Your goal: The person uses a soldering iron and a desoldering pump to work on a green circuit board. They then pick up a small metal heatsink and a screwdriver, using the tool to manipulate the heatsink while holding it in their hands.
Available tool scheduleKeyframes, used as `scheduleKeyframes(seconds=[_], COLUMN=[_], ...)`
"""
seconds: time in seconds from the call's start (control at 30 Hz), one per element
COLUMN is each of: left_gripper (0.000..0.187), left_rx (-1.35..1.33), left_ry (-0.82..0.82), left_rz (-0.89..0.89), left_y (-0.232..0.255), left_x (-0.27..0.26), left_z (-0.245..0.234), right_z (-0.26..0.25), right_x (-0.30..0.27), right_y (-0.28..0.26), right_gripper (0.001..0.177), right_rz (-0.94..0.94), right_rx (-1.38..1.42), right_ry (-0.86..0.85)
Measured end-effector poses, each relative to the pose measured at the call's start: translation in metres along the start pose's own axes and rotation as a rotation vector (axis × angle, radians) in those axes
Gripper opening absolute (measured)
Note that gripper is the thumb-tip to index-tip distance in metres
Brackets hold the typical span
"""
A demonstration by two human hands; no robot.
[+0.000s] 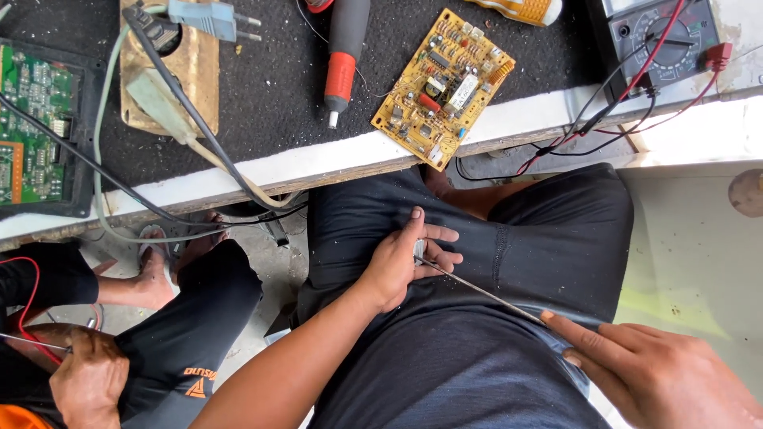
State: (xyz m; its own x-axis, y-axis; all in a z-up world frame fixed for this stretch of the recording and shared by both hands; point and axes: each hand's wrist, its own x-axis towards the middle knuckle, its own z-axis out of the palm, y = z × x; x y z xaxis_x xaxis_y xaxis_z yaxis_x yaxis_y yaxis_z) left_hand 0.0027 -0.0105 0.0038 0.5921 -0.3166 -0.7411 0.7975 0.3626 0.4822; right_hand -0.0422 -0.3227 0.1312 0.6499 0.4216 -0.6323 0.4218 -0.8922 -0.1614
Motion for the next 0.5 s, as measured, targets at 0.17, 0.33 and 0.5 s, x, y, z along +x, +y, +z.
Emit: scheduleKeyframes(seconds=[0.17, 0.33, 0.5], left_gripper=[0.077, 0.073, 0.071], left_rx=[0.045, 0.027, 0.067], left_ry=[0.001, -0.022, -0.025], left_rz=[0.063, 0.077, 0.086], left_y=[-0.008, -0.006, -0.007], left_x=[0.008, 0.004, 0.005], left_z=[-0.004, -0.006, -0.009], right_z=[-0.001, -0.007, -0.002], right_x=[0.006, 0.008, 0.011], right_y=[-0.012, -0.028, -0.035], right_gripper=[0.062, 0.057, 0.047], right_rz=[-0.183, 0.265, 0.374], right_rx=[-0.002, 0.377, 0.666], right_ry=[0.162, -0.186, -0.201])
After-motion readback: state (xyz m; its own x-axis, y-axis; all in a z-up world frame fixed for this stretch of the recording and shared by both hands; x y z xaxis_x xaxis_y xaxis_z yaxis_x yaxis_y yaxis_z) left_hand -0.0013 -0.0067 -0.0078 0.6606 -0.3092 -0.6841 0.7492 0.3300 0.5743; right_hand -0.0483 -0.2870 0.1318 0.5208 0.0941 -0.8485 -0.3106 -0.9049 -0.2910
